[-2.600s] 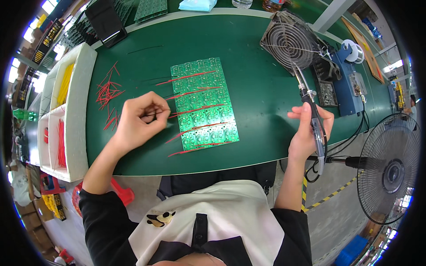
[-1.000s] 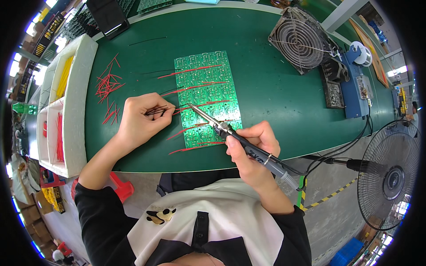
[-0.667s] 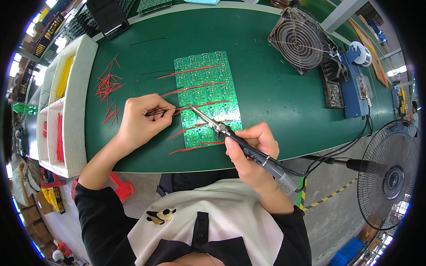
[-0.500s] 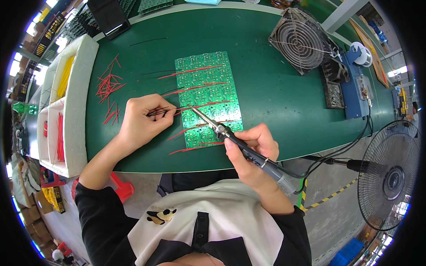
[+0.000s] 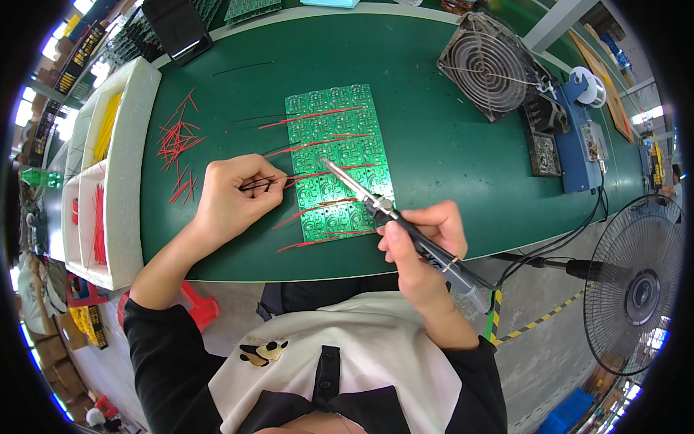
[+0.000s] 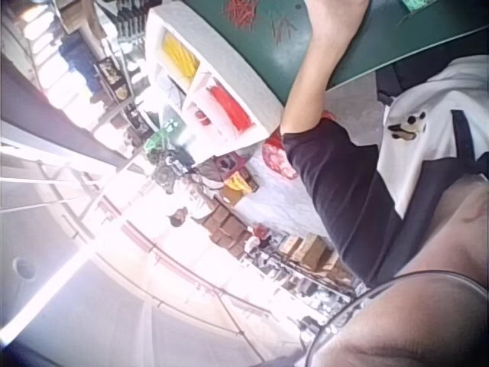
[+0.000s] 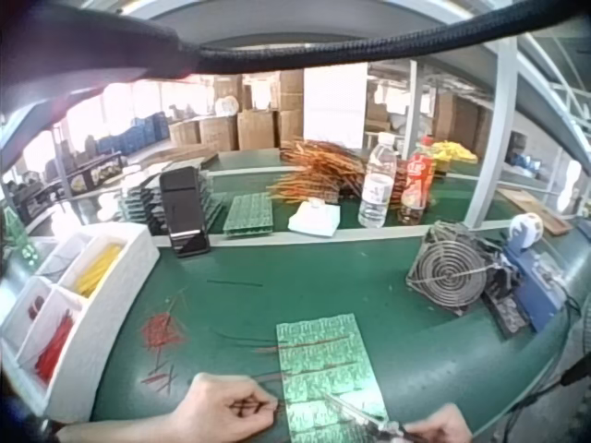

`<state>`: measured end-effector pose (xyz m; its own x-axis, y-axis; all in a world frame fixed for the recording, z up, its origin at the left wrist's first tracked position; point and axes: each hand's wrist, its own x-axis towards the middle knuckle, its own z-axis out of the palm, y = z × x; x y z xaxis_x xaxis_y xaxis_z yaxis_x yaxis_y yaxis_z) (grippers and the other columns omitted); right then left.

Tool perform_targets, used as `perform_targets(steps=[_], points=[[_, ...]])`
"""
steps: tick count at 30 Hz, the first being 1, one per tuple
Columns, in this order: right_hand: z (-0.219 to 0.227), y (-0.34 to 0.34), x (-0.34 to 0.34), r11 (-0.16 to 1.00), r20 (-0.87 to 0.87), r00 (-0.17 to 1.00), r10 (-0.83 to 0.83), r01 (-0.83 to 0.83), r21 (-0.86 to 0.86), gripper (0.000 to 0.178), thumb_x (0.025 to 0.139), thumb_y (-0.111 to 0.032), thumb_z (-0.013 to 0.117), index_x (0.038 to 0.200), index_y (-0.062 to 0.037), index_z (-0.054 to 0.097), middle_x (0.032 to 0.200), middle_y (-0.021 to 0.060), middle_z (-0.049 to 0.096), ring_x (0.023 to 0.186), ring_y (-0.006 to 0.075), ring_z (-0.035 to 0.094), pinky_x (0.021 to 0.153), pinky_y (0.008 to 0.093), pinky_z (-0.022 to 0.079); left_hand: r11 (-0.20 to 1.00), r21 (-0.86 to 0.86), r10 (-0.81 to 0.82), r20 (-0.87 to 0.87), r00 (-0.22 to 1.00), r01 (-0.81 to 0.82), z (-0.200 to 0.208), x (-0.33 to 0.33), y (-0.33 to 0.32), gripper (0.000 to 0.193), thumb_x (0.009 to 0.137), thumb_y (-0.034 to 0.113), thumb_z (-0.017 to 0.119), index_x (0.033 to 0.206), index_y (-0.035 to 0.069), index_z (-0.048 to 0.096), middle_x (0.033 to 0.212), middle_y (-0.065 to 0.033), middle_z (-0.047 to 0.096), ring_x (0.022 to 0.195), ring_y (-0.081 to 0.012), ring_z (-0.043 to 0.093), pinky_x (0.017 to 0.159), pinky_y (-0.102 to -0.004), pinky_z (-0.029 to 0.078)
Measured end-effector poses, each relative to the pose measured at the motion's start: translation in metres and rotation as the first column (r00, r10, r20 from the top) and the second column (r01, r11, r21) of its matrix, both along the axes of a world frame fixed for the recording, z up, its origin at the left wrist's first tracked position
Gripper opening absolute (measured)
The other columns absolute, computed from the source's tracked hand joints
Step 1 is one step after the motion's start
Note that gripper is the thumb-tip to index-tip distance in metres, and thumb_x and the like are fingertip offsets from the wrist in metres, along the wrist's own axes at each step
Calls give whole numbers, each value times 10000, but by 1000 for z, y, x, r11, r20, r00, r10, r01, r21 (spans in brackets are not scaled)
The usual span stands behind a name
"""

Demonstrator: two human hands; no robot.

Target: The person takes wires from a sorting box and solders them onto a circuit board using a soldering iron.

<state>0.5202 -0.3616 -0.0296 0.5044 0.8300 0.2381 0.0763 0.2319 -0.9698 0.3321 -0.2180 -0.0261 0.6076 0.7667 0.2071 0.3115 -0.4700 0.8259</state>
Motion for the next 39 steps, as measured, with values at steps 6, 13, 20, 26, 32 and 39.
perform_targets(steps=[6, 13, 20, 26, 32, 39], points=[[7, 3, 43, 957, 98, 956, -277, 264, 123, 190, 829, -80, 582, 874, -12, 411, 587, 85, 543, 446, 92, 495, 538, 265, 498, 998, 41, -42, -14, 999, 43, 8, -1, 1, 13, 720, -27, 601, 728, -26, 591, 617, -24, 551, 508, -10, 408, 432, -189, 328], [7, 5, 93, 867, 182, 853, -489, 450, 216, 155, 836, -83, 586, 840, -19, 445, 589, 85, 547, 423, 98, 467, 517, 246, 466, 780, 622, 17, -121, 993, 62, 15, -5, 8, 93, 738, -75, 511, 800, -19, 553, 687, -100, 569, 502, -186, 508, 457, -275, 394], [5, 9, 85, 883, 220, 860, -460, 418, 213, 166, 826, -22, 581, 882, -3, 426, 672, 117, 587, 523, 142, 582, 498, 226, 484, 593, 684, -306, -295, 905, 424, 28, 0, -42, 220, 699, 180, 681, 795, 41, 539, 575, -3, 414, 472, -118, 487, 384, -255, 399], [3, 7, 92, 881, 241, 857, -455, 395, 261, 168, 833, -6, 566, 911, 6, 418, 758, 150, 603, 599, 167, 616, 549, 253, 512, 567, 650, -285, -422, 860, 507, 1, 9, -38, 190, 710, 89, 594, 875, 37, 515, 653, -6, 438, 515, -92, 496, 389, -239, 401], [2, 9, 95, 859, 181, 846, -501, 461, 225, 188, 825, -16, 585, 930, 12, 432, 782, 155, 606, 613, 179, 621, 577, 267, 514, 671, 633, -214, -336, 917, 387, -1, 15, -29, 174, 708, 50, 655, 815, 38, 519, 627, -47, 499, 492, -184, 535, 402, -304, 404], [5, 8, 93, 832, 183, 814, -552, 520, 196, 168, 836, -37, 575, 915, 12, 436, 752, 171, 611, 583, 192, 620, 582, 267, 501, 904, 311, -292, -54, 955, 294, 11, 12, -13, 144, 763, -97, 501, 874, -41, 428, 732, -134, 518, 522, -225, 486, 475, -292, 407]])
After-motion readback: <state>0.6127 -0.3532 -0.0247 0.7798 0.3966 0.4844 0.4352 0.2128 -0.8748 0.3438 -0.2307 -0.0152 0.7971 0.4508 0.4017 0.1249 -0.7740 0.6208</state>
